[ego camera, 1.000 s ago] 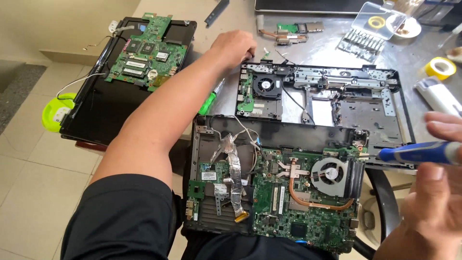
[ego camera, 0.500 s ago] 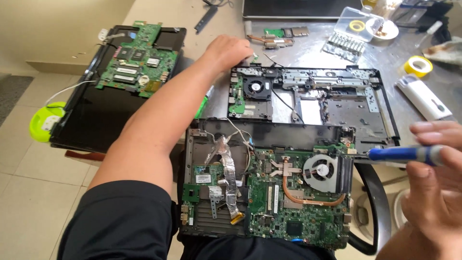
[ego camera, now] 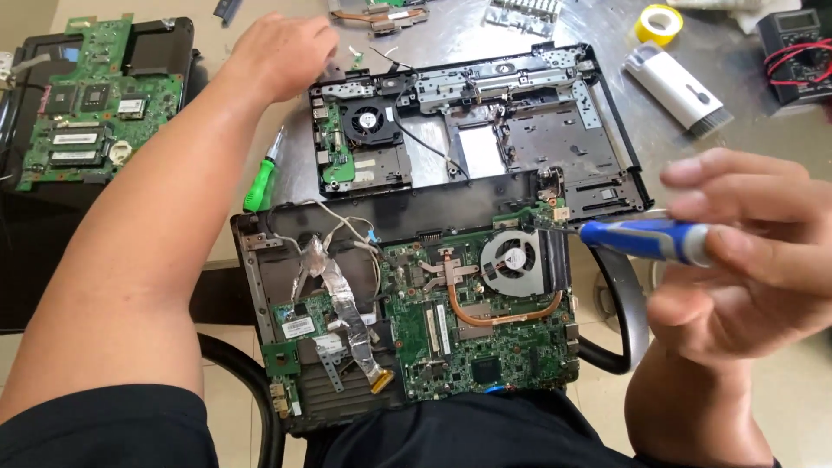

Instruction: Disassembling a laptop by unscrewing and removing the cooling fan and an internal circuit board.

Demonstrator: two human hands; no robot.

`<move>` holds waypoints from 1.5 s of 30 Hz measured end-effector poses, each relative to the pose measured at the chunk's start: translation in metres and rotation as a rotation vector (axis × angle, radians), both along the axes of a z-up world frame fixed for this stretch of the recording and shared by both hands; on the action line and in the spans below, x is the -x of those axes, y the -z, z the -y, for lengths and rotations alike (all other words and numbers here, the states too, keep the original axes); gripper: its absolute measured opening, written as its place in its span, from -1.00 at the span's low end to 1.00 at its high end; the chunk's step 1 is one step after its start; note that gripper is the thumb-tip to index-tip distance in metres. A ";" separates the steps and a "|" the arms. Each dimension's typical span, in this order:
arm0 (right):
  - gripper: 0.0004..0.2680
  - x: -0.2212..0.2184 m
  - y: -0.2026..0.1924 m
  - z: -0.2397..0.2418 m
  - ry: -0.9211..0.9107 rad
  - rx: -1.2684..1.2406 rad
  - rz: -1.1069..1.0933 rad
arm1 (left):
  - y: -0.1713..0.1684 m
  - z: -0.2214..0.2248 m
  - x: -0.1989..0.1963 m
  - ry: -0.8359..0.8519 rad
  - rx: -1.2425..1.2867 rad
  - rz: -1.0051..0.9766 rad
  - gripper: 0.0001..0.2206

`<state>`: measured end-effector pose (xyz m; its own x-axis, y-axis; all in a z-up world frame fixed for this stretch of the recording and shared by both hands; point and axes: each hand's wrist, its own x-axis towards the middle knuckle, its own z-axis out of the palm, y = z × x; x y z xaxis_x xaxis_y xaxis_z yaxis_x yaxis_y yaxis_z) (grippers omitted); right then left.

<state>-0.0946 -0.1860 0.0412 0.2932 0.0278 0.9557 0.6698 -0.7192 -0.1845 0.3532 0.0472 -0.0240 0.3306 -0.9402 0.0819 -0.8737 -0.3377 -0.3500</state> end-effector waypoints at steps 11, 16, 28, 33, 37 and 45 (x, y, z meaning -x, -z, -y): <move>-0.75 0.000 0.012 0.013 0.014 0.001 0.021 | -0.017 0.002 0.015 -0.175 0.056 -0.327 -0.88; -0.81 0.001 0.013 0.003 0.089 -0.057 0.043 | -0.007 0.005 0.006 -0.058 0.083 -0.213 -0.88; -0.78 -0.002 0.003 -0.002 0.111 -0.044 0.117 | -0.001 0.004 0.005 -0.118 0.230 -0.369 -0.85; -0.81 -0.001 0.002 -0.005 0.015 -0.037 0.061 | -0.062 0.000 0.063 -0.347 0.166 -0.527 -0.55; -0.77 -0.006 0.000 -0.022 0.081 -0.122 0.120 | -0.033 -0.017 0.017 -0.332 0.509 -0.651 -0.98; -0.85 0.000 -0.001 -0.016 0.004 -0.058 0.009 | -0.053 -0.015 0.051 -0.115 0.611 -0.678 -0.94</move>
